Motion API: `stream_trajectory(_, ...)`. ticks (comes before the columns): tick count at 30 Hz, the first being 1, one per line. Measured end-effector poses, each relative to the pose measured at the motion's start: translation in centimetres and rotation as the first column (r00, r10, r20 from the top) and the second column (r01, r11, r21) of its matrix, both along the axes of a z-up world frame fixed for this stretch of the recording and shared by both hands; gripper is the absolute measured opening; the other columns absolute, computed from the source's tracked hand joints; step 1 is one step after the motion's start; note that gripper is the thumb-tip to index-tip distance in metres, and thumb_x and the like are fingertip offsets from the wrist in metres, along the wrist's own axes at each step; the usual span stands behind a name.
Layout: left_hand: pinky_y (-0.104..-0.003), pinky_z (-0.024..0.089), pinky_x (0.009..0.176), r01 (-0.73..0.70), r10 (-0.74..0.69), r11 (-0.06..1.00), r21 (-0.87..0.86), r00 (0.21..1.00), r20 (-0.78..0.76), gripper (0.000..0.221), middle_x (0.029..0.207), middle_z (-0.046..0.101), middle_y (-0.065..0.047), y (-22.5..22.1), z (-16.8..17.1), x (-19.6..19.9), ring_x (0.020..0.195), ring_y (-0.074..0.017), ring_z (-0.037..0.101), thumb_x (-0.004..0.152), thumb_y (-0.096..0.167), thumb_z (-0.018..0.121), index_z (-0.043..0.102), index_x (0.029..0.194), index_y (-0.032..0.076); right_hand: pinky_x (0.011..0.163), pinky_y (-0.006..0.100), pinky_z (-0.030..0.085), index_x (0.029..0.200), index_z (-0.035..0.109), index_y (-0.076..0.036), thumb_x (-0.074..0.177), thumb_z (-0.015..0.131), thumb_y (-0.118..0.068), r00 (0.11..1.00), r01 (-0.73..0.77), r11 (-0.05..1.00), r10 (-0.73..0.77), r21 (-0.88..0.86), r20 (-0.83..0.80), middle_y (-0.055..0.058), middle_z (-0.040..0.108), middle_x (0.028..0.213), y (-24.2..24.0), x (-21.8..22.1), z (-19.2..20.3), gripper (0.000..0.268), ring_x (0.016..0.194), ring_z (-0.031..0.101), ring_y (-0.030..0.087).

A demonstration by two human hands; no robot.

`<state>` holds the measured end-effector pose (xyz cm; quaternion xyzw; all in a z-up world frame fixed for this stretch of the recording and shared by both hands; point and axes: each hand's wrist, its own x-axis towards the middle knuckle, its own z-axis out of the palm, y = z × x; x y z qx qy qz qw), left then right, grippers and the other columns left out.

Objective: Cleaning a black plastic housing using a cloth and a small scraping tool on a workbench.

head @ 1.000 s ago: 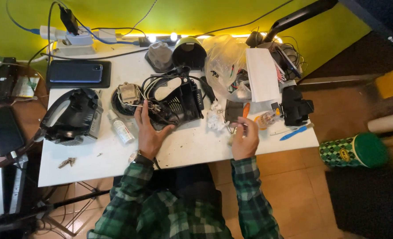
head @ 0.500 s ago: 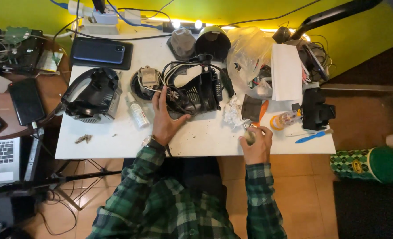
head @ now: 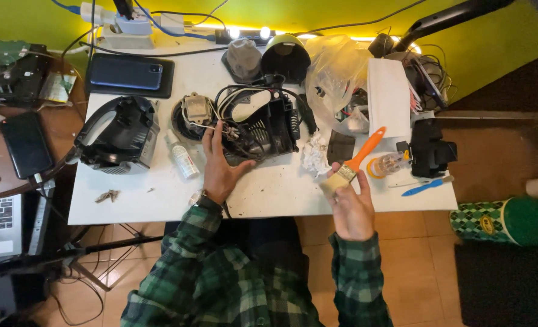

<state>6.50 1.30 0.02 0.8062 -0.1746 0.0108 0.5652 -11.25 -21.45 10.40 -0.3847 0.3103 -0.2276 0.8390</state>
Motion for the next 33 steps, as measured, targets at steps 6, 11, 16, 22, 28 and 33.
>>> stream_trajectory(6, -0.085, 0.054, 0.092, -0.006, 0.006, 1.0, -0.016, 1.0, 0.008, 0.124, 0.17, 0.011, -0.024, -0.2, 0.5, -0.3, 0.144, -0.0684, 0.036, 0.083, 0.038, 0.098, 0.012, 0.173, 0.033, 0.077, 0.019, 0.048, 0.141, 0.049, 0.0, 0.086, 0.062, 0.013, 0.99, -0.096, 0.874, 0.135, -0.477, 0.047, 0.021, 0.069, 0.112, 1.7, 5.6, 0.4, 0.058, 0.102, 0.062, 0.015)
stream_trajectory(11, -0.084, 0.051, 0.099, 0.016, -0.017, 1.0, 0.008, 0.998, 0.06, 0.114, 0.169, 0.011, -0.026, 0.0, -0.8, 0.3, 0.148, -0.0655, 0.034, 0.086, 0.043, 0.095, 0.022, 0.172, 0.032, 0.089, 0.029, 0.057, 0.124, 0.068, -0.012, 0.095, 0.074, -0.016, 0.98, -0.198, 0.53, 0.111, -0.825, -0.164, 0.012, 0.071, 0.116, 0.7, 11.8, 0.5, 0.03, 0.108, 0.068, 0.019)
stream_trajectory(16, -0.087, 0.053, 0.091, 0.042, -0.042, 0.999, -0.027, 0.999, 0.0, 0.1, 0.169, 0.008, -0.031, 0.4, 0.7, -0.1, 0.148, -0.0694, 0.028, 0.095, 0.033, 0.089, 0.024, 0.171, 0.03, 0.071, 0.033, 0.06, 0.111, 0.079, -0.022, 0.101, 0.072, -0.032, 0.983, -0.183, 0.101, 0.02, -0.978, -0.182, 0.002, 0.067, 0.103, 0.3, 15.4, -1.5, 0.016, 0.093, 0.071, 0.026)
stream_trajectory(22, -0.079, 0.057, 0.09, 0.033, -0.033, 0.999, 0.031, 0.999, 0.009, 0.096, 0.171, 0.009, -0.026, 0.2, -0.4, 0.1, 0.151, -0.0634, 0.029, 0.096, 0.024, 0.088, 0.027, 0.17, 0.031, 0.07, 0.037, 0.057, 0.105, 0.079, -0.024, 0.089, 0.086, -0.034, 0.981, -0.196, -0.09, -0.015, -0.976, -0.196, 0.001, 0.065, 0.093, 0.3, 14.7, 0.8, 0.02, 0.082, 0.07, 0.029)
stream_trajectory(28, -0.076, 0.061, 0.084, 0.023, -0.024, 0.999, 0.039, 1.0, 0.01, 0.096, 0.171, 0.008, -0.026, 0.0, -0.5, 0.0, 0.151, -0.0614, 0.032, 0.097, 0.02, 0.088, 0.026, 0.17, 0.031, 0.055, 0.04, 0.062, 0.108, 0.076, -0.005, 0.099, 0.073, -0.012, 0.977, -0.06, -0.106, 0.198, -0.992, -0.081, 0.014, 0.063, 0.1, 1.6, 14.4, 0.5, 0.012, 0.079, 0.071, 0.039)
stream_trajectory(33, -0.074, 0.061, 0.077, 0.004, -0.004, 0.999, 0.054, 1.0, 0.006, 0.092, 0.171, 0.007, -0.027, -0.1, -0.6, 0.1, 0.151, -0.0629, 0.032, 0.099, 0.016, 0.085, 0.027, 0.17, 0.03, 0.07, 0.039, 0.062, 0.101, 0.078, -0.013, 0.091, 0.078, -0.011, 0.925, -0.165, -0.185, 0.312, -0.969, -0.217, 0.008, 0.068, 0.093, 0.1, 14.8, -2.9, 0.01, 0.086, 0.072, 0.033)
